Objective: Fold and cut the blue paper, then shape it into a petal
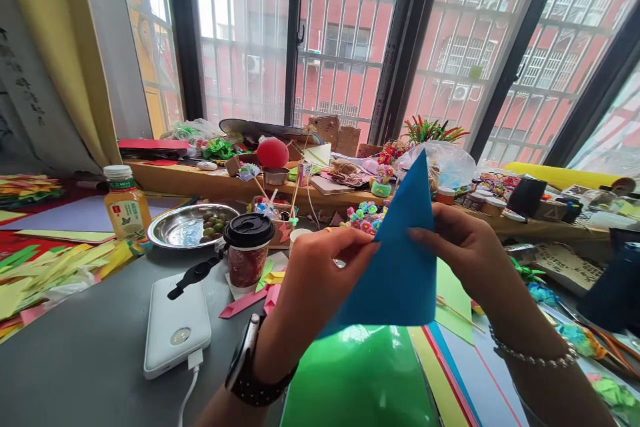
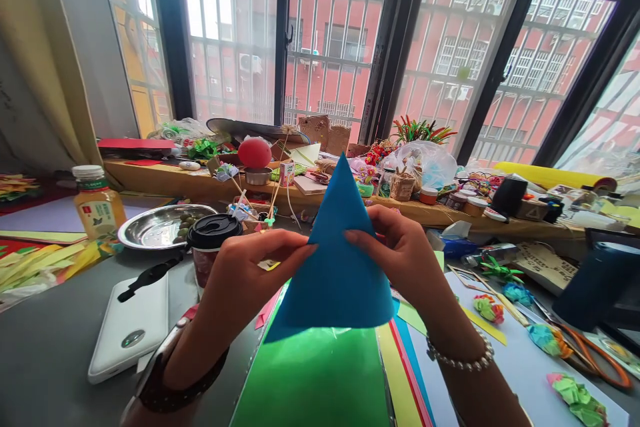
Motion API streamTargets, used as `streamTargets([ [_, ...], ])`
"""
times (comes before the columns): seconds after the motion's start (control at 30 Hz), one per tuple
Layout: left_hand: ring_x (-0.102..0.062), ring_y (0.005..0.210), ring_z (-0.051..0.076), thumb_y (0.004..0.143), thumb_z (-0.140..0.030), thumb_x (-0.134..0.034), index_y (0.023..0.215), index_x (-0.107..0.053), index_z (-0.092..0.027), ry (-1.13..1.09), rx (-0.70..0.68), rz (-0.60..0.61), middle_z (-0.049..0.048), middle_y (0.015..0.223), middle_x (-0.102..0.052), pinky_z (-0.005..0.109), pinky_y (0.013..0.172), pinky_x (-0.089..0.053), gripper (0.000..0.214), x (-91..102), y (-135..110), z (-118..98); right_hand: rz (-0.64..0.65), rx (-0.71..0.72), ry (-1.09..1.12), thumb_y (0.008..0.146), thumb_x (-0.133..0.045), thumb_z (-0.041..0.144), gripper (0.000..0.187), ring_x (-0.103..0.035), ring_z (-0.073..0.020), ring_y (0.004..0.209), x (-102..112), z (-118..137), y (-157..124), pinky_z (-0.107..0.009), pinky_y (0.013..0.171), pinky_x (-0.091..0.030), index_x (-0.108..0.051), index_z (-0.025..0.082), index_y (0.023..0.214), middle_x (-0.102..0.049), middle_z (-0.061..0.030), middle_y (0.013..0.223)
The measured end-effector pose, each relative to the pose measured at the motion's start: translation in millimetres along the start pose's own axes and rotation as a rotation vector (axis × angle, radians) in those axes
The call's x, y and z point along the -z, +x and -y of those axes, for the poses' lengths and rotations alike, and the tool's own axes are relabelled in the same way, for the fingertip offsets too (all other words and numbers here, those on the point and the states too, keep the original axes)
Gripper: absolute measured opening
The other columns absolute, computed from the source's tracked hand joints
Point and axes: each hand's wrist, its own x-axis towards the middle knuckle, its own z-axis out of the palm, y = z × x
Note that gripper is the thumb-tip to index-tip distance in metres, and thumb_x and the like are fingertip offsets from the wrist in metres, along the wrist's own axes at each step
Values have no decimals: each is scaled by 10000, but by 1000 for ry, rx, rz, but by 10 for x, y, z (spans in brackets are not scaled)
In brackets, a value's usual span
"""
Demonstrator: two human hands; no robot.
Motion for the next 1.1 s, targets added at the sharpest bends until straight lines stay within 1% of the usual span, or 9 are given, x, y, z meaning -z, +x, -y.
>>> streamTargets([
  [0.07,-587,555,89,748,-183,-577,738,-639,-168,134,-129,-114,-25,633,-658,180,574,-454,64,-10,-8,9,-88,101,-29,691,-636,330,219,-607,-174,744,-54,-61,36,-297,637,-522,-600,192,857,-648,-26,830],
  [0.17,-601,594,103,762,-153,-553,761,-626,-152,318,-266,-244,-2,660,-657,194,595,-455,72,-30,-23,27,-406,303,-138,719,-620,292,211,-574,-173,852,-156,-107,27,-326,753,-487,-581,209,909,-604,-30,931],
  [0.23,-607,607,115,774,-155,-535,761,-620,-148,441,-308,-293,13,675,-659,206,592,-457,87,-47,-34,34,-534,370,-220,748,-594,285,124,-570,-170,839,-231,-95,-24,-324,760,-475,-593,205,843,-599,-32,896],
  [0.4,-603,586,134,783,-148,-522,815,-606,-141,708,-428,-308,31,706,-669,227,525,-445,90,-110,-70,15,-430,317,-375,766,-562,341,153,-595,-159,690,-400,51,-160,-286,631,-489,-599,199,808,-628,-36,807],
  [0.67,-594,571,157,759,-111,-542,835,-598,-113,791,-512,-282,41,722,-669,257,498,-436,95,-188,-125,-78,-532,417,-675,797,-518,286,220,-553,-139,527,-476,187,-225,-256,528,-424,-514,206,592,-573,-6,568],
  [0.8,-591,584,169,776,-230,-547,827,-585,-127,582,-422,-181,48,734,-654,273,493,-447,121,-194,-128,-110,-503,453,-750,812,-487,235,212,-548,-126,533,-395,155,-232,-238,525,-403,-497,195,604,-565,-2,588],
  [0.9,-598,740,181,737,-380,-590,925,-557,-131,326,-319,-102,66,840,-635,291,637,-489,314,-133,-112,-106,-418,413,-700,810,-497,248,183,-537,-123,529,-278,156,-236,-234,508,-397,-499,197,635,-559,2,606],
  [1.03,-560,887,177,708,-334,-631,989,-549,-188,156,-201,-199,53,967,-590,302,771,-476,328,63,-76,-92,-319,337,-586,811,-492,299,218,-481,-118,478,-108,191,-271,-239,474,-387,-502,211,612,-510,16,548],
  [1.1,-566,877,177,705,-335,-630,1001,-553,-209,98,-101,-167,48,998,-584,306,765,-481,331,180,-56,-91,-292,313,-523,808,-487,332,243,-453,-113,464,-54,201,-290,-237,459,-379,-505,210,598,-491,19,537],
])
